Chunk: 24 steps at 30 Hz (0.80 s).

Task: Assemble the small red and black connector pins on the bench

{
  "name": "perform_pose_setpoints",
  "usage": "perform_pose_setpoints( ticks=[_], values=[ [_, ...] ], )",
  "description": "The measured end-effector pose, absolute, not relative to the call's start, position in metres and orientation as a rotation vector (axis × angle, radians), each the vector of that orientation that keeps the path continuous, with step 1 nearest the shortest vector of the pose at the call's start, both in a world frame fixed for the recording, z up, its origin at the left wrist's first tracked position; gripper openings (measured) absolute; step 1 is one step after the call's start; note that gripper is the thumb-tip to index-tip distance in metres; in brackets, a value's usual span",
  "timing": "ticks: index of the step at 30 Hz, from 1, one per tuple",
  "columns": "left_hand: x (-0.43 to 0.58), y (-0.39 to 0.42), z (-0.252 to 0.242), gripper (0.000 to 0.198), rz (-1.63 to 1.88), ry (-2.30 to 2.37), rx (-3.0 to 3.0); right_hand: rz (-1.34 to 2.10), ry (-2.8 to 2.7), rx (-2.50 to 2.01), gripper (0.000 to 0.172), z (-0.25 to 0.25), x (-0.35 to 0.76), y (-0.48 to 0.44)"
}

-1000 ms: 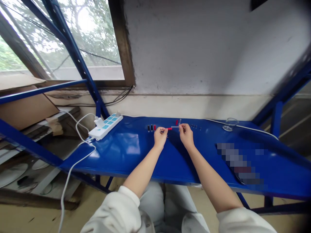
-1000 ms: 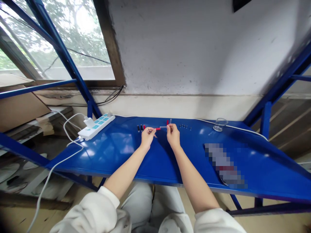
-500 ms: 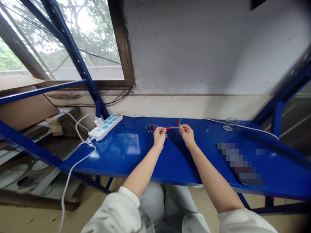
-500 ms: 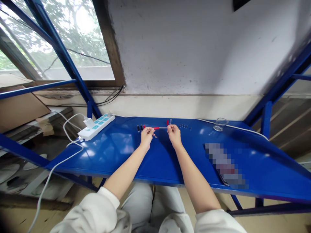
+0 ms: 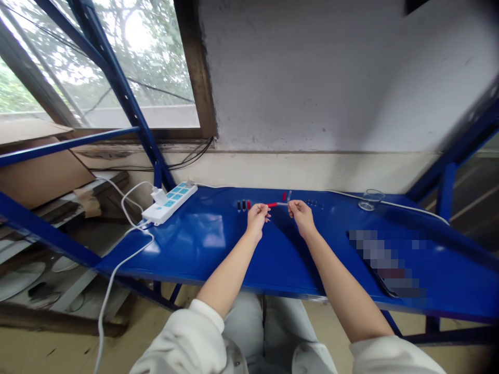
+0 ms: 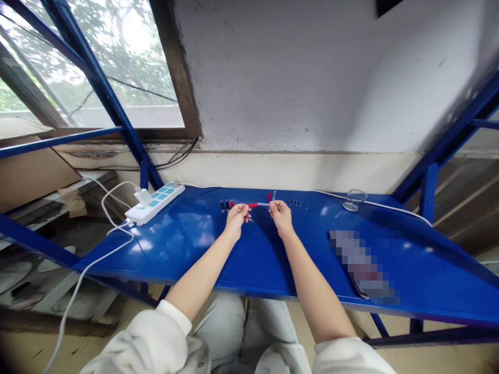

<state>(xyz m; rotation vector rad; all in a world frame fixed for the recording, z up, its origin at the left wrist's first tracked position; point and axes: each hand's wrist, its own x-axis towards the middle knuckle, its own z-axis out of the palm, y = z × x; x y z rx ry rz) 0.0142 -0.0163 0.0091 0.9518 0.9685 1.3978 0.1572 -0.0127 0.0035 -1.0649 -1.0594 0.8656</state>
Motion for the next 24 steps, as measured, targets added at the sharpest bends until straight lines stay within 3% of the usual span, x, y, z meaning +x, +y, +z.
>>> perform_pose_setpoints(
  ticks=[24],
  values=[
    [0.0132, -0.0158, 0.0079, 0.022, 1.407, 0.91, 1.01, 0.78, -1.21, -1.076, 0.03, 0.005, 0.1546, -0.0144]
  ],
)
